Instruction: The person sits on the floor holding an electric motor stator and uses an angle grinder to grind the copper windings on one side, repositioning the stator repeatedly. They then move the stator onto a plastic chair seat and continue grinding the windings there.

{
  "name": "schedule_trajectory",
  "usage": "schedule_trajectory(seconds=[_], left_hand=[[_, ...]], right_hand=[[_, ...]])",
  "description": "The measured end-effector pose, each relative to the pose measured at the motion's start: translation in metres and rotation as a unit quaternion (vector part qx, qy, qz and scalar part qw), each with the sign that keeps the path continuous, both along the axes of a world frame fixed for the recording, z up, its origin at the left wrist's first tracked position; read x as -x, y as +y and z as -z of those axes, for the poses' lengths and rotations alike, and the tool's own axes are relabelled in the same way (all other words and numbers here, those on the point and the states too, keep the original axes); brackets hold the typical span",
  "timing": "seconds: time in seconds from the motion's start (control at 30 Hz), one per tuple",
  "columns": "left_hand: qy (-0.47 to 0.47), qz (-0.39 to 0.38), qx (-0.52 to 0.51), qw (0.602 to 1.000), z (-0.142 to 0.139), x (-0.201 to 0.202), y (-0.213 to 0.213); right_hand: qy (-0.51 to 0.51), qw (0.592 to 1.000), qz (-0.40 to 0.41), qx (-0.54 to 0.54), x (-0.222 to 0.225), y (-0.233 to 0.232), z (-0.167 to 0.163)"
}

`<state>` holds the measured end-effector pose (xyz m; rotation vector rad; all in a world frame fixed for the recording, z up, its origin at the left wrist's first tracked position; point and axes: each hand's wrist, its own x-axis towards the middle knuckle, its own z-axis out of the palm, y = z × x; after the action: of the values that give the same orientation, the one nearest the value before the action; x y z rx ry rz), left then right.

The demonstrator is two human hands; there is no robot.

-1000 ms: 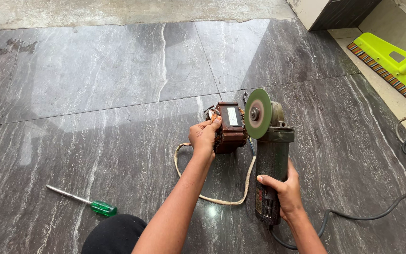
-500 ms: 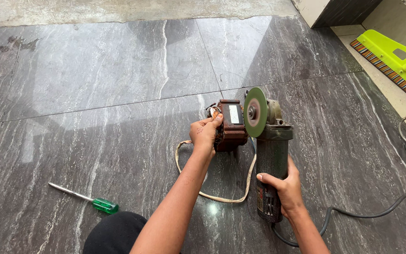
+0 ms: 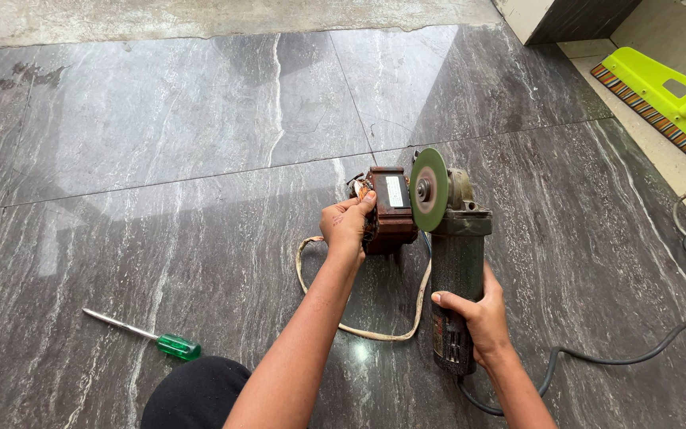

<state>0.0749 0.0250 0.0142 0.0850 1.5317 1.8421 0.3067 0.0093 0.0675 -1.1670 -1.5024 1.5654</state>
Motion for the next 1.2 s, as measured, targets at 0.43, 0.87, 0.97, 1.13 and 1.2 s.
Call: schedule_trajectory(seconds=[0.43,0.87,0.97,1.13,1.2], left_hand=[[0.011,-0.010,0.033,0.999,0.0012,0.0008,0.0037],[0.026,-0.014,0.042,0.999,-0.0029,-0.0014,0.0037],[0.030,-0.014,0.050,0.998,-0.0033,-0.0017,0.0042],[0.045,-0.022,0.037,0.998,-0.0006,-0.0033,0.0053],[0.047,-0.024,0.047,0.997,0.0008,-0.0041,0.0062]], right_hand=[[0.002,1.000,0.003,0.009,0.0015,0.0009,0.0036],[-0.010,1.000,0.007,0.014,0.0037,0.0004,0.0011],[0.003,1.000,0.005,0.005,0.0042,0.0017,0.0023],[0.002,1.000,0.005,0.001,0.0049,0.0036,0.0057],[0.013,1.000,0.003,-0.019,0.0048,0.0041,0.0071]])
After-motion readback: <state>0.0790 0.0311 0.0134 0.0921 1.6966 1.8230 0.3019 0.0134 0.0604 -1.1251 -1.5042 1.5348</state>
